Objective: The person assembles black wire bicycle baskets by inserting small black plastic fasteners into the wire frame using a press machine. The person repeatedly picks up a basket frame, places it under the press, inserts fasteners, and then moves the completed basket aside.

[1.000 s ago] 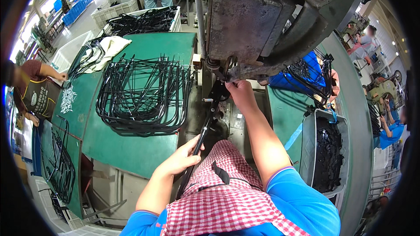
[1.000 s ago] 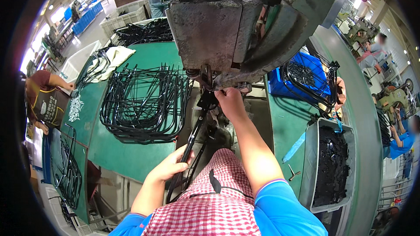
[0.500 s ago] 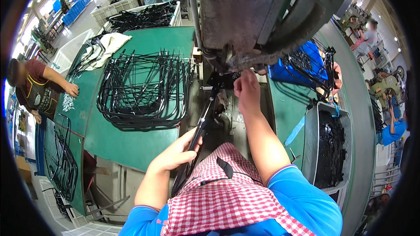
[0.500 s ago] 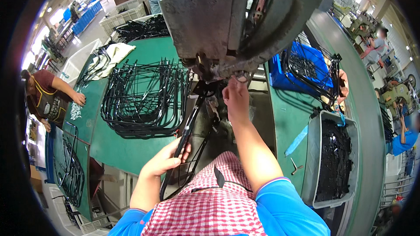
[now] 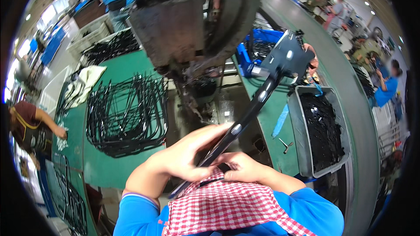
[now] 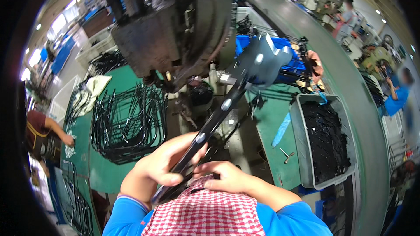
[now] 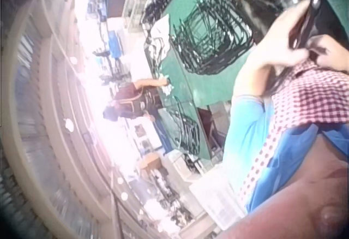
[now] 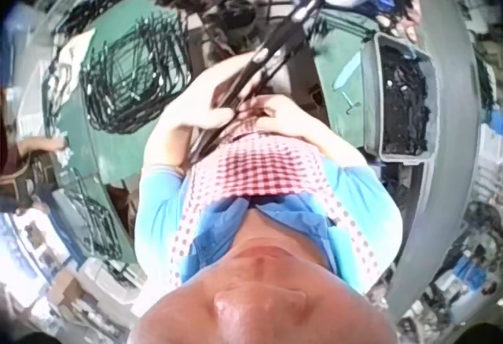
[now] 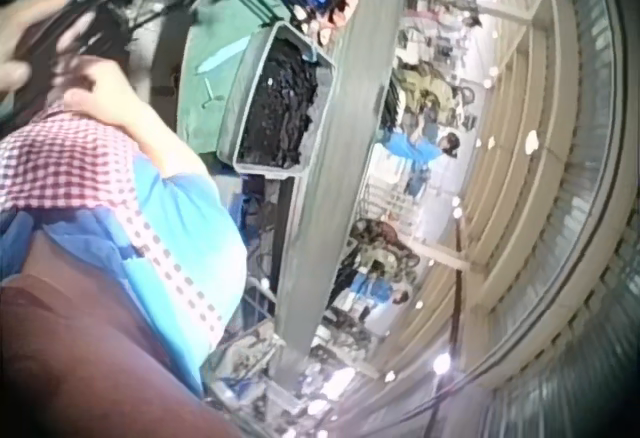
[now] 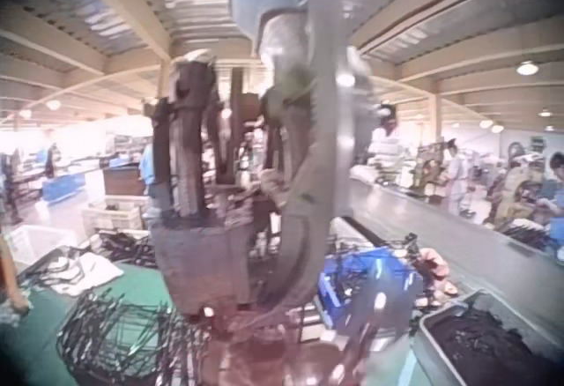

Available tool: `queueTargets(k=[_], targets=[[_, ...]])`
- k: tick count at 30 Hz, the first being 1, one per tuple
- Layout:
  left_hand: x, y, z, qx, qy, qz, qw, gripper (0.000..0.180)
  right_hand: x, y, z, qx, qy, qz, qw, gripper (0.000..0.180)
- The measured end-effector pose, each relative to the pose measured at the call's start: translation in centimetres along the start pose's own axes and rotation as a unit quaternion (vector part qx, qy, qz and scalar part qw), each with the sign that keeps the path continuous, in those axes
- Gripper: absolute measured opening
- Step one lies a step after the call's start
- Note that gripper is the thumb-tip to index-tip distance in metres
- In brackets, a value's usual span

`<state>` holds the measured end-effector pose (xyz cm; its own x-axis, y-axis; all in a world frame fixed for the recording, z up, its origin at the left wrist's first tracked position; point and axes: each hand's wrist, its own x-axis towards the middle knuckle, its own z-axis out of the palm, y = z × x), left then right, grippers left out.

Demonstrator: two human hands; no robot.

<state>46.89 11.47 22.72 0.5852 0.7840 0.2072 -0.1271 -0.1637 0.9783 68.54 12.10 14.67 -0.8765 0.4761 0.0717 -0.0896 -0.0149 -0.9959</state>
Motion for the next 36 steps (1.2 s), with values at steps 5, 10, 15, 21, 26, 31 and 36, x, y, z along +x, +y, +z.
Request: queueTargets(k=[5,10,15,21,26,31,36], targets=[[10.4,1.4,3.0,0.141,0.015,0.125,0.982,0.099,-0.5,-4.6,2.0,0.056,0.025,-0.044,0.997,0.054],[17.9,-0.8,3.6,0.346,0.002,0.319,0.883,0.099,-7.1,-6.0,-1.5,-0.058,0.366,-0.159,0.915,0.022],[22.5,-11.9,-1.3,0.044,0.233,-0.031,0.971,0.076,-12.0,-9.6,-7.7,0.069,0.254,-0.450,0.853,0.038],[29.9,-18.4,-4.2,-0.260,0.236,-0.184,0.918,0.046,-14.8,-8.4,-19.1,0.056,0.403,-0.435,0.803,0.027],[32.9,-18.7,-7.8,-0.242,0.271,-0.082,0.928,0.042,-14.7,-5.2,-35.4,0.081,0.672,-0.222,0.702,0.020],[36.8,-21.1,-9.6,-0.204,0.300,-0.143,0.921,0.062,-12.7,0.5,-51.8,-0.116,0.720,-0.100,0.677,0.015],[39.5,-21.8,-9.8,-0.188,0.363,-0.159,0.899,0.063,-9.8,4.4,-59.0,-0.404,0.733,0.077,0.543,0.031]])
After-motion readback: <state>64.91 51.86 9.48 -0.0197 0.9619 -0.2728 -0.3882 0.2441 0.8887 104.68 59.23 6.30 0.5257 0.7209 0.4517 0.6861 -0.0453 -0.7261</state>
